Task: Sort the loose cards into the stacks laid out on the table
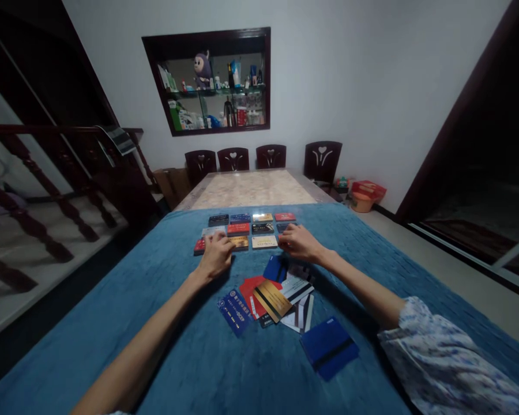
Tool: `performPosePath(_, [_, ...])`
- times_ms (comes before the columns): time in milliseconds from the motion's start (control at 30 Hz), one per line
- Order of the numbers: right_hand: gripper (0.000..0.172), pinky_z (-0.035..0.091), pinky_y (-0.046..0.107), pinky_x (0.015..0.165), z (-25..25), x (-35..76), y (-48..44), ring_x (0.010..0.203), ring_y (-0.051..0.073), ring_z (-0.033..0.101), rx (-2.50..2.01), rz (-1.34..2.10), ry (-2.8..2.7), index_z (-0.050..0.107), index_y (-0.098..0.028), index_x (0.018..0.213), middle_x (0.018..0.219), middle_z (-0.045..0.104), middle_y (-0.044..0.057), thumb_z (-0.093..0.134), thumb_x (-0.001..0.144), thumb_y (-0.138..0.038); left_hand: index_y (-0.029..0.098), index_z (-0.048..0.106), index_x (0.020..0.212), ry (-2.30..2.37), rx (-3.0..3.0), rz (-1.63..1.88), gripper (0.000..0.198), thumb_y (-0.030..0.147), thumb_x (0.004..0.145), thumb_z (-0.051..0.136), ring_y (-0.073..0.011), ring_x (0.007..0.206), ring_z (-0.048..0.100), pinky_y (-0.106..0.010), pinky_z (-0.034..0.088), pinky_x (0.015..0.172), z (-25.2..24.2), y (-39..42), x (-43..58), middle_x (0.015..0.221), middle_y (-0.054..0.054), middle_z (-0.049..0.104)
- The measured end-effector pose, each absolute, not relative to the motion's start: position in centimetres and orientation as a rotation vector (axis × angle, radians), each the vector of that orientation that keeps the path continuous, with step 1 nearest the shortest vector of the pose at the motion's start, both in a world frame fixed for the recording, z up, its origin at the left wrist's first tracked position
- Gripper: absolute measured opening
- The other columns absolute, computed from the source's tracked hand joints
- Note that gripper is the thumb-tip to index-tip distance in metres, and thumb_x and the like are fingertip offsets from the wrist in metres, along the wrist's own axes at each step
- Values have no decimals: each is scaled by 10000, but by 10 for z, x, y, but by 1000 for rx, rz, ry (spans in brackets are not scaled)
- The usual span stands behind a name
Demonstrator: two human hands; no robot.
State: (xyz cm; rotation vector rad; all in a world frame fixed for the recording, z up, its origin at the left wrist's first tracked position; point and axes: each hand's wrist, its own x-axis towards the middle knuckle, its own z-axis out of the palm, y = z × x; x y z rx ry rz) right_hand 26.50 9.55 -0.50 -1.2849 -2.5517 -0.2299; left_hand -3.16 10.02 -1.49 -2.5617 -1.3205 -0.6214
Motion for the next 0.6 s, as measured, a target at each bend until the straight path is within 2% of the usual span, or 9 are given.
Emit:
performPosePath(267, [182, 330, 334, 771, -14, 275, 74, 972, 230, 501, -1231, -82, -2525, 740, -227, 974, 957, 712, 69, 583, 885, -202, 173, 712, 909, -1264, -2615, -549, 201, 89, 854, 538, -317, 1173, 475, -515, 306, 950, -13, 70, -1, 1020, -99, 721])
performPosePath(400, [279, 359, 359, 805, -18, 274, 72, 1004, 255, 494, -1258, -28, -2570, 728, -246, 1095, 1055, 699, 84, 619, 846, -182, 173, 718, 893, -1248, -2623, -472, 201, 105, 871, 530, -316, 1156, 481, -518, 311, 953, -11, 57, 17, 982, -107, 714])
performPosePath(600, [404, 391, 394, 861, -23, 269, 68, 1117, 292, 476, -1380, 8, -2614, 691, -268, 1210, 1186, 657, 98, 664, 816, -182, 147, 734, 893, -1253, -2661, -364, 203, 224, 918, 548, -330, 1163, 487, -548, 327, 973, -9, 39, 46, 974, -143, 711])
